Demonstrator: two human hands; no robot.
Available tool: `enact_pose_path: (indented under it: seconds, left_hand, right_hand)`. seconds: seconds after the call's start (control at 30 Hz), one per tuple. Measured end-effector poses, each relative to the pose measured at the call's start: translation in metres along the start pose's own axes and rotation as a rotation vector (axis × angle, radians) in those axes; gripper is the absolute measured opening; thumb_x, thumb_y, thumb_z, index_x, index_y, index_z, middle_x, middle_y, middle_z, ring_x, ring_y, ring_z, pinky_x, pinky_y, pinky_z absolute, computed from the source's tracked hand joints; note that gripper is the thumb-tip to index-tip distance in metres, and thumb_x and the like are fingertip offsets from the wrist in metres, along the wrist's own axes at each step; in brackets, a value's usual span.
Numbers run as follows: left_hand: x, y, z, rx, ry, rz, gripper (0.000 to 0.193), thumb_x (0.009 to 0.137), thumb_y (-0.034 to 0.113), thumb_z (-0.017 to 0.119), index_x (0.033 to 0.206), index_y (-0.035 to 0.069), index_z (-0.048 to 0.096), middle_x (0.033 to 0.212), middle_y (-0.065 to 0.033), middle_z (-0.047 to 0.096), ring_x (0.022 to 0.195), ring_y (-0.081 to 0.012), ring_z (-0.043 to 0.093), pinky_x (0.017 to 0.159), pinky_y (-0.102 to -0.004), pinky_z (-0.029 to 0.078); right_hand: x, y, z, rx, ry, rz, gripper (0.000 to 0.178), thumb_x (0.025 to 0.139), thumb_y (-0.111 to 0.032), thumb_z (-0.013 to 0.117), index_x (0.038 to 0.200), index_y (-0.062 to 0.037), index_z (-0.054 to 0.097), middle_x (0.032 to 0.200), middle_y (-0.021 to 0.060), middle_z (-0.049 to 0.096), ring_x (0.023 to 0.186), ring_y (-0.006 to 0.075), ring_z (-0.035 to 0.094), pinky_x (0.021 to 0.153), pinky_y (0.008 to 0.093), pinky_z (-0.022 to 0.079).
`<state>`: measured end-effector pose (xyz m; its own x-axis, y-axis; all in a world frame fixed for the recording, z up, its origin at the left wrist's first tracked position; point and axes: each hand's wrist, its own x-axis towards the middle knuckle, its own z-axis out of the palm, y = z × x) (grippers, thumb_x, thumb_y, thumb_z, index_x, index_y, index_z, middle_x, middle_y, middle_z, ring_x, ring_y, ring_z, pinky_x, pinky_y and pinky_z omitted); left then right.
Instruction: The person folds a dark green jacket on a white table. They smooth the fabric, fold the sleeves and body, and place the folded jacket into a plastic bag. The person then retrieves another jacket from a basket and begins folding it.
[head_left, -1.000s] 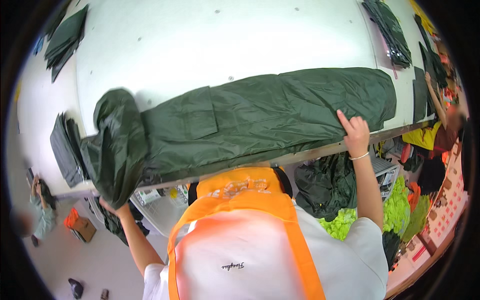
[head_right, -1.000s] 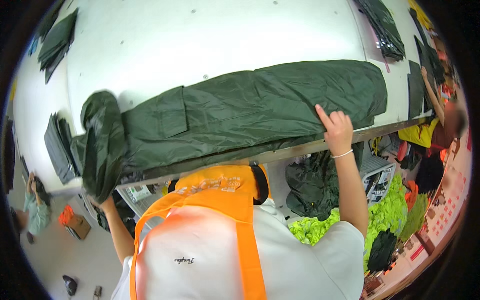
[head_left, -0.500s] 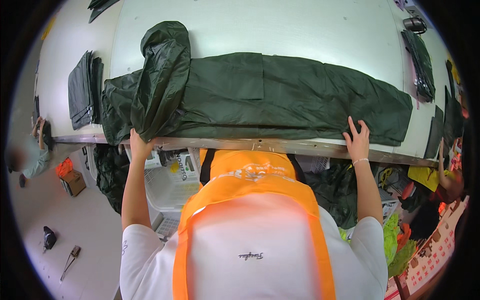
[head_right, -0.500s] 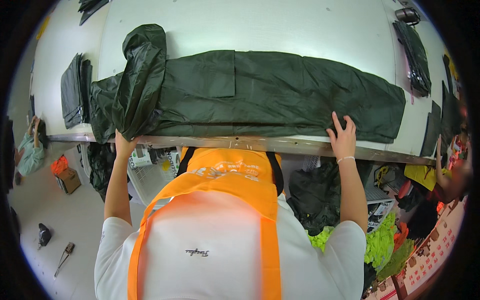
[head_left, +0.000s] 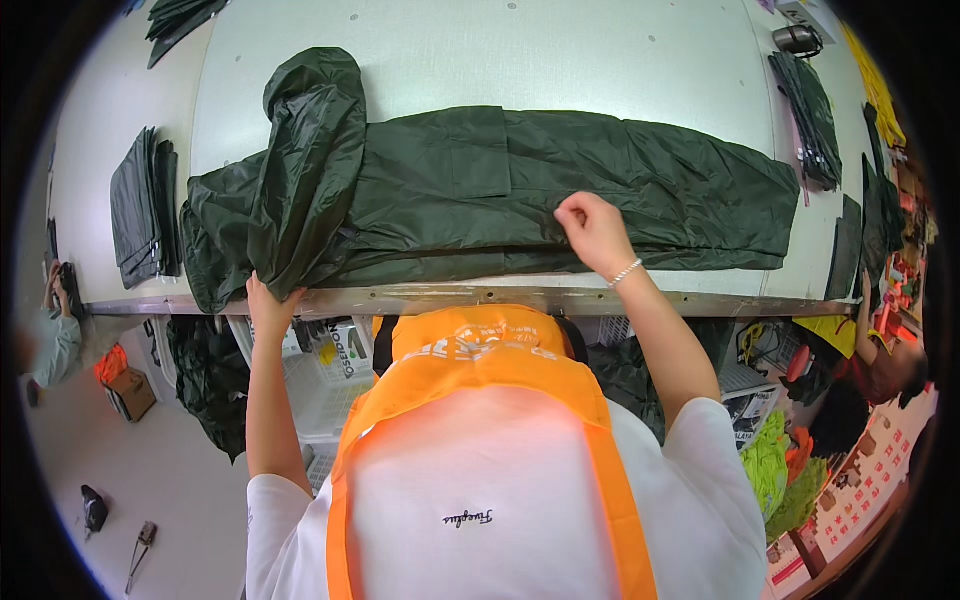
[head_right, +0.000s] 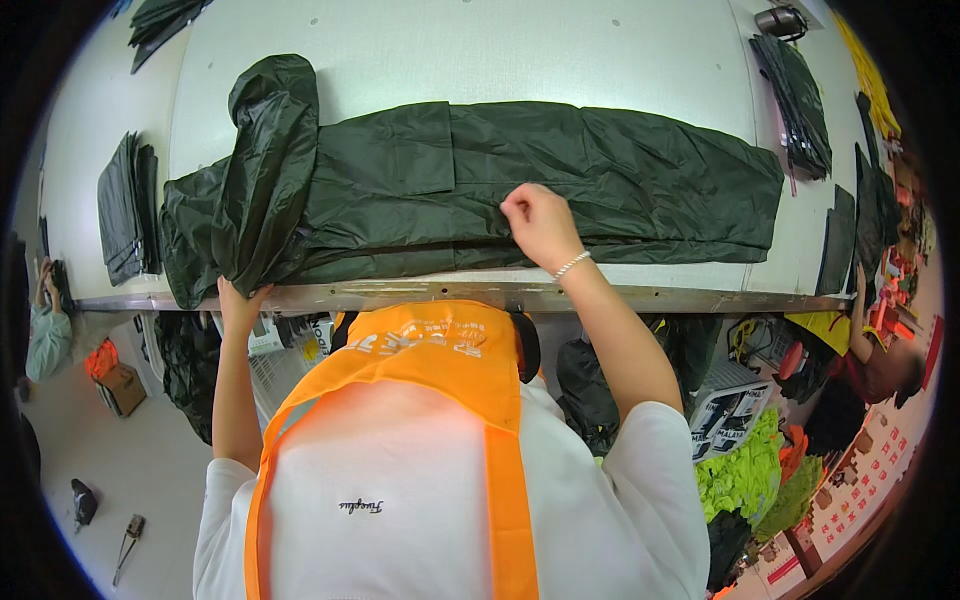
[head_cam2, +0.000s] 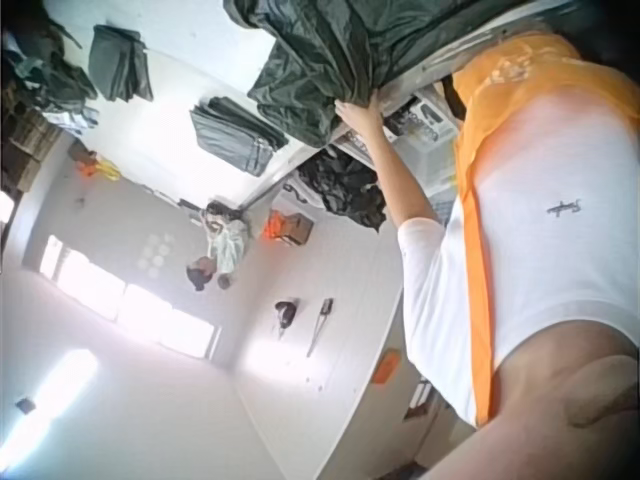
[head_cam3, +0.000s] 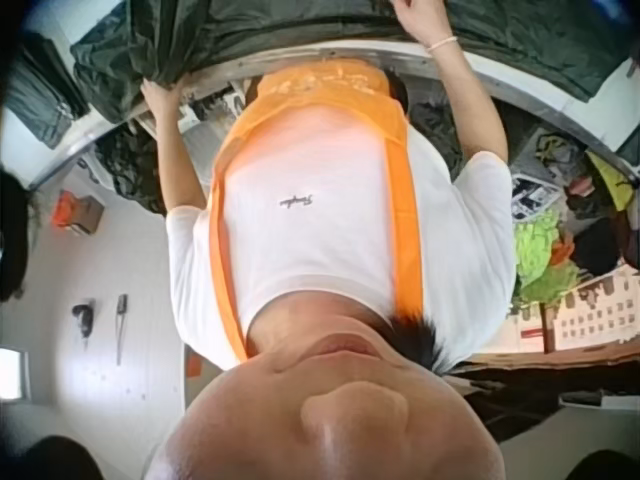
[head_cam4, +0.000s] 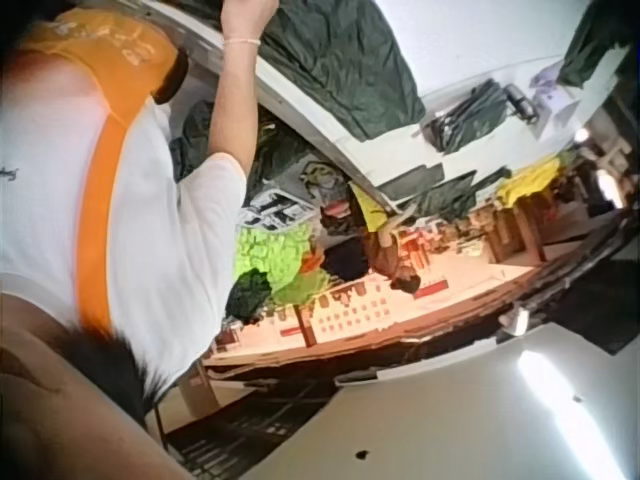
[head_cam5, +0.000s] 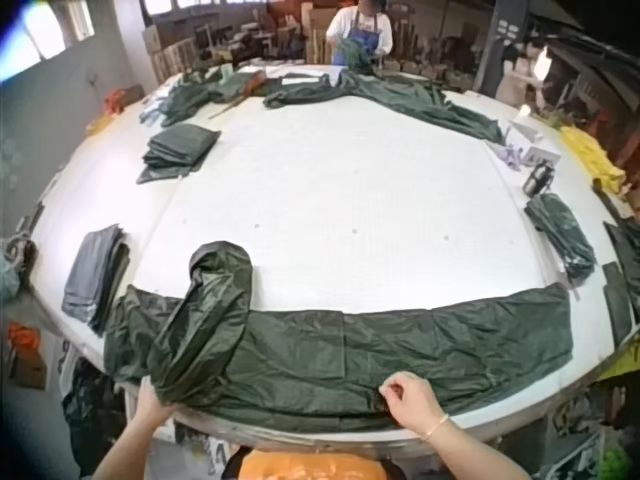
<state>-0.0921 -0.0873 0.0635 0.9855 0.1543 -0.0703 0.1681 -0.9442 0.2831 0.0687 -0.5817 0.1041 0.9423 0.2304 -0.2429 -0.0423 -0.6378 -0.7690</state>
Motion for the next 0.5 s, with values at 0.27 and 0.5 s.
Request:
enact_pose_path:
  seconds: [0.27,0.5]
  left_hand:
    - [0.003,-0.004,0.003,-0.014,-0.037,-0.032,0.052,0.061,0.018,0.079,0.11,0.011,0.063,0.122,-0.0162,0.052,0.106,-0.0412,0.047,0.09,-0.0468,0.041]
    - [0.008,-0.001,0.001,0.013,-0.046,0.017,0.052,0.061,0.018,0.079,0.11,0.01,0.063,0.121,-0.0166,0.053,0.105,-0.0411,0.047,0.09,-0.0465,0.041]
  right_hand:
    - [-0.011,0.044,-0.045,0.626,0.439,0.181,0.013,0.093,-0.015,0.056,0.09,-0.0026,0.06,0.082,0.0022,0.062,0.071,0.0095,0.057,0.064,0.0233,0.047]
    - [0.009,0.011,-0.019,-0.026,0.291,-0.144,0.029,0.078,-0.017,0.072,0.103,-0.0073,0.062,0.099,0.0098,0.057,0.088,0.024,0.057,0.076,0.0323,0.049]
